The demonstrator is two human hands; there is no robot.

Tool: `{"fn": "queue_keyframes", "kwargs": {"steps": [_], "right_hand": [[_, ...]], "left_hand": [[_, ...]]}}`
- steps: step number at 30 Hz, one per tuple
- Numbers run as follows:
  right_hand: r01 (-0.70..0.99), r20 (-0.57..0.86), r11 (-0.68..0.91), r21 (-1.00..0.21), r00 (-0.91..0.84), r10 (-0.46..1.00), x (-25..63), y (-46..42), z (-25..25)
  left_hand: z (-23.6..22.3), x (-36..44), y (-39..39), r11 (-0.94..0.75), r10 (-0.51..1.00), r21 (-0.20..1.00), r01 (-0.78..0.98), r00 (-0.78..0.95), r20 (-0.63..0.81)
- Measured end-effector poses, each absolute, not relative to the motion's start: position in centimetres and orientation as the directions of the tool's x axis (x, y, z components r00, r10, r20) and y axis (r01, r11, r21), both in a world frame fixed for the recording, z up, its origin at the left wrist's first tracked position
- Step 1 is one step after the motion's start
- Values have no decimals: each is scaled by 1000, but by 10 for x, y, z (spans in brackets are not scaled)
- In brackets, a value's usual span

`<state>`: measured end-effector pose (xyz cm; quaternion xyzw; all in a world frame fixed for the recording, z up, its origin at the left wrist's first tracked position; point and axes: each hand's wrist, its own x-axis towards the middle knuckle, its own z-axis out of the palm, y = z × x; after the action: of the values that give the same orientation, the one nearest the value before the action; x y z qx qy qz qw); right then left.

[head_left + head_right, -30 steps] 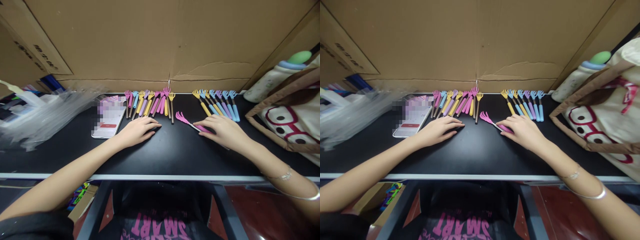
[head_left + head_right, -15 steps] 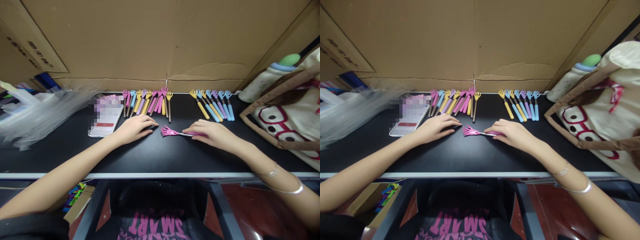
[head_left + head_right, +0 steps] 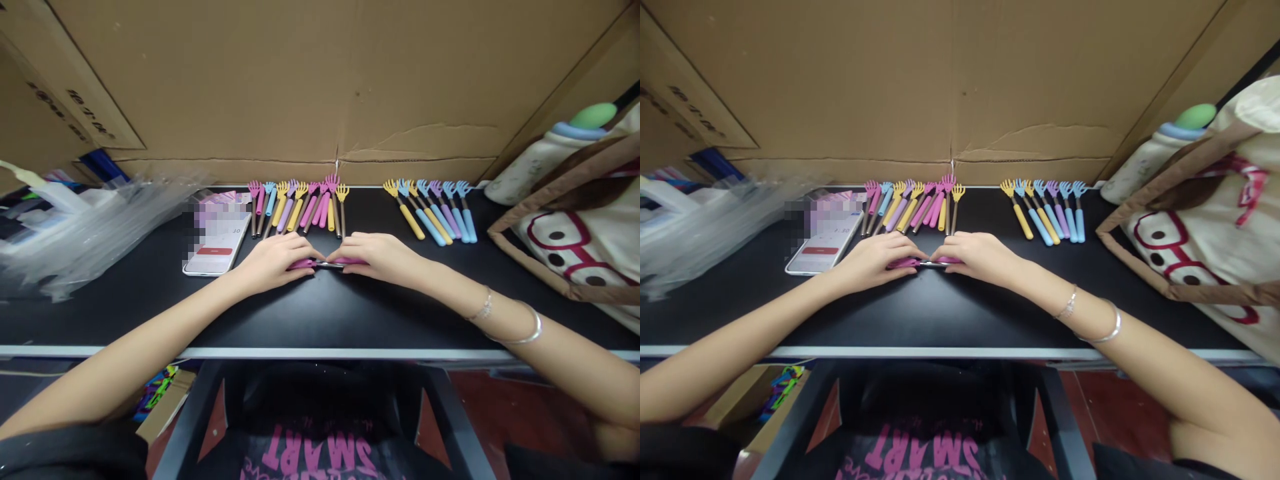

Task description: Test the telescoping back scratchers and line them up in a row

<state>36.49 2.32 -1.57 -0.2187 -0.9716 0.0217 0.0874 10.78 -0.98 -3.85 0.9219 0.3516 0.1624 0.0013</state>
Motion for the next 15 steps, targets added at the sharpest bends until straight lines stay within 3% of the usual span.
{"fn": "queue_keyframes", "kwargs": {"steps": [7, 15], "right_hand": [[403, 123, 902, -154, -898, 422, 383, 31, -9], [498, 107, 842, -208, -844, 525, 432, 37, -10]], "left_hand": [[-33, 98, -7, -726, 674, 69, 684, 688, 269], [-18, 71, -4, -624, 780, 69, 779, 613, 126]]}}
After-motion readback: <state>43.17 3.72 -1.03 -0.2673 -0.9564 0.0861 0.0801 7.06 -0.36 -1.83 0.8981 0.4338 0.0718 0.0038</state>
